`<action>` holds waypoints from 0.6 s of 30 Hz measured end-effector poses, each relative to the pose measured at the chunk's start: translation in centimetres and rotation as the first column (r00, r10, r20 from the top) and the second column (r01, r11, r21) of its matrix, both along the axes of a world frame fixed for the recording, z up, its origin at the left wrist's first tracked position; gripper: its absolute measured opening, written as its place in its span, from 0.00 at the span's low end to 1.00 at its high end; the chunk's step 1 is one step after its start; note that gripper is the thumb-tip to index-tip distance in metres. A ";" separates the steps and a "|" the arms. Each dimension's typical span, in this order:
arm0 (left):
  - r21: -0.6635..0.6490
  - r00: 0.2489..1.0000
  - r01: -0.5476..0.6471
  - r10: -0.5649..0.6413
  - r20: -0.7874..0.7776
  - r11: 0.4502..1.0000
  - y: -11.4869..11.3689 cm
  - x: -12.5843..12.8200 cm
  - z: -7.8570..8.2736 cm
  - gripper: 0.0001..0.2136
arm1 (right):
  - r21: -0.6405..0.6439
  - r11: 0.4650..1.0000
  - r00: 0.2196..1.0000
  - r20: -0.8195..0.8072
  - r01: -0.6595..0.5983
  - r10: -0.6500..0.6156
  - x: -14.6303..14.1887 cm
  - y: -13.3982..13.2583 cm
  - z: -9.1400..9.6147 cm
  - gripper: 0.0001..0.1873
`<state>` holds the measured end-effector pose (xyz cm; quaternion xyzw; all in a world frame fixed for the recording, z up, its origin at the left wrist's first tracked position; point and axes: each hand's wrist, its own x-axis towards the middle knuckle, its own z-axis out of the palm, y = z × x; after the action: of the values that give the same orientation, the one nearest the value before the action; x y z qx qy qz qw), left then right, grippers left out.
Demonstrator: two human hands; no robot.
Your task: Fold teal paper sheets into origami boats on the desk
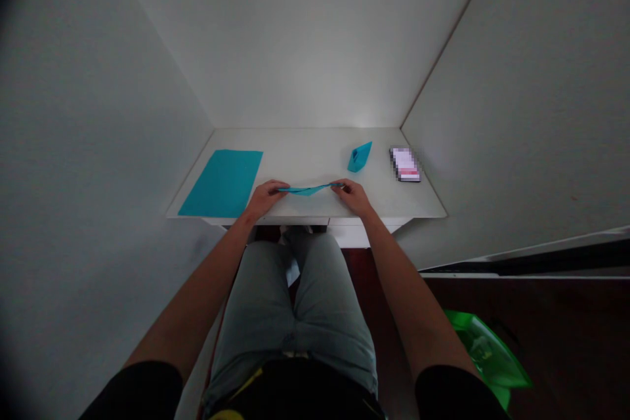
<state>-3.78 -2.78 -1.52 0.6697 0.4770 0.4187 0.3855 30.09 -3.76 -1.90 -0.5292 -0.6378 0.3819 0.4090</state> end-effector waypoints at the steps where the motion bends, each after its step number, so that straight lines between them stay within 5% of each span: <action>1: -0.016 0.999 -0.033 0.033 -0.017 0.999 0.0 0.1 0.0 0.08 | 0.018 1.000 1.000 -0.005 0.017 -0.017 -0.1 0.1 0.0 0.25; 11: -0.042 0.992 -0.052 0.057 0.116 0.998 -0.1 1.0 -0.3 0.19 | 0.021 1.000 0.987 -0.162 -0.010 0.013 -0.7 0.2 -0.3 0.29; 18: -0.046 0.995 -0.057 0.061 0.073 0.997 -0.3 0.9 -0.2 0.21 | 0.033 0.999 0.997 -0.073 0.033 -0.031 -0.3 0.1 -0.3 0.26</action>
<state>-2.92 -3.07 -1.72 0.6307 0.4908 0.4442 0.4050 29.75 -3.61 -2.17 -0.5181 -0.6206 0.3832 0.4468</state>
